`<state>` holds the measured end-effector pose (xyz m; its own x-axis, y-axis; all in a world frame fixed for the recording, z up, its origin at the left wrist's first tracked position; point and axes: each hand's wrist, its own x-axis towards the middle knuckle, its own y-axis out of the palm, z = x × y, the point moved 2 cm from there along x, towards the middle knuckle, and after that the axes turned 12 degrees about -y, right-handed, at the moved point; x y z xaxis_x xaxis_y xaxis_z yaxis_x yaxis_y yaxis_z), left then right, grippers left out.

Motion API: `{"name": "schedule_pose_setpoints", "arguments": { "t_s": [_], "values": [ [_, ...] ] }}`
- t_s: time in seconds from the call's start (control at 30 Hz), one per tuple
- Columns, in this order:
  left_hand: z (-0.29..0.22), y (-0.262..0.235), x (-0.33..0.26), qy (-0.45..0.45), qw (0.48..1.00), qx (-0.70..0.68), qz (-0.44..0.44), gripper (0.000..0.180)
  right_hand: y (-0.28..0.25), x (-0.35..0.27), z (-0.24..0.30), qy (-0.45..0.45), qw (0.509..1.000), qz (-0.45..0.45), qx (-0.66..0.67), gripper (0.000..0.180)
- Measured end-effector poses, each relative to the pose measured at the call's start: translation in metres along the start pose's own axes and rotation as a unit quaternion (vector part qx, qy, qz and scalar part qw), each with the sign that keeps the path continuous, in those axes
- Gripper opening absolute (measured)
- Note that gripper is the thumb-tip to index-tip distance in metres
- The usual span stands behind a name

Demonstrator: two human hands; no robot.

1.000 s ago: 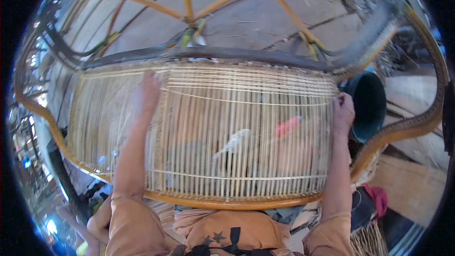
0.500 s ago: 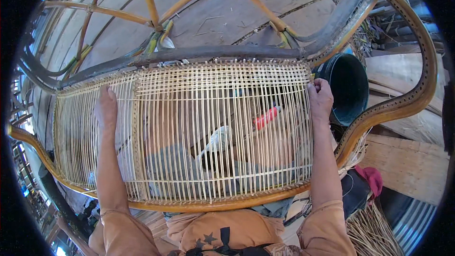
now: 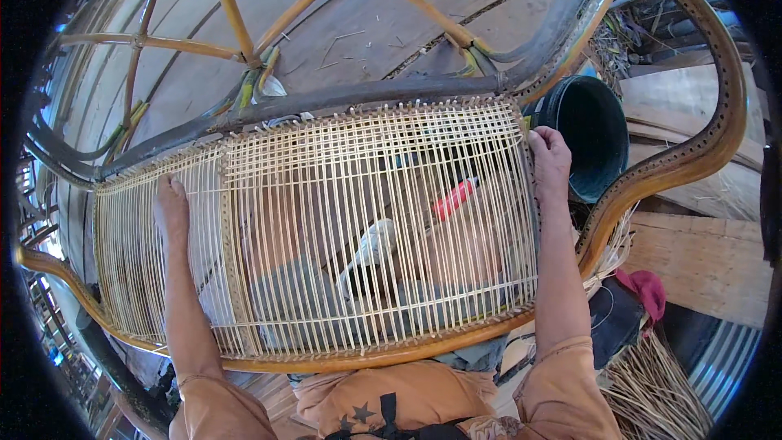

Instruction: Secure and weave bamboo slats onto a chair frame using a hammer and a utility knife.

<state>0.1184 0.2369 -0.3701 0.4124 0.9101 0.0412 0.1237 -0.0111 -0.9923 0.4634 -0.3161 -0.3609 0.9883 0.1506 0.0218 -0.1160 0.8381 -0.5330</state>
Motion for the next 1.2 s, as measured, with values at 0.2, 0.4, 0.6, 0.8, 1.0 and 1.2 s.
{"name": "schedule_pose_setpoints", "arguments": {
  "t_s": [0.2, 0.4, 0.6, 0.8, 1.0, 1.2],
  "values": [
    [-0.001, -0.004, -0.002, -0.025, 0.999, -0.008, 0.039, 0.027, 0.0, 0.0, -0.006, 0.042, 0.994, -0.018, 0.101, 0.017],
    [0.01, 0.004, 0.003, 0.03, 0.999, -0.032, -0.009, 0.027, 0.002, 0.003, -0.012, 0.024, 0.999, 0.005, -0.027, 0.022],
    [0.016, 0.007, 0.008, 0.005, 0.999, -0.022, 0.029, 0.028, 0.006, 0.008, -0.008, 0.019, 0.997, 0.011, -0.072, 0.032],
    [0.007, -0.003, 0.003, 0.015, 0.999, -0.043, 0.008, 0.027, 0.006, 0.01, 0.0, 0.016, 0.988, 0.031, -0.148, 0.032],
    [-0.012, -0.015, -0.009, 0.007, 0.999, 0.029, 0.03, 0.026, -0.002, 0.006, -0.007, 0.019, 0.998, 0.046, 0.036, 0.013],
    [-0.102, -0.059, -0.028, 0.198, 0.971, -0.004, -0.133, 0.022, 0.0, 0.007, -0.016, 0.026, 0.998, 0.044, 0.022, 0.023]
  ]
}}
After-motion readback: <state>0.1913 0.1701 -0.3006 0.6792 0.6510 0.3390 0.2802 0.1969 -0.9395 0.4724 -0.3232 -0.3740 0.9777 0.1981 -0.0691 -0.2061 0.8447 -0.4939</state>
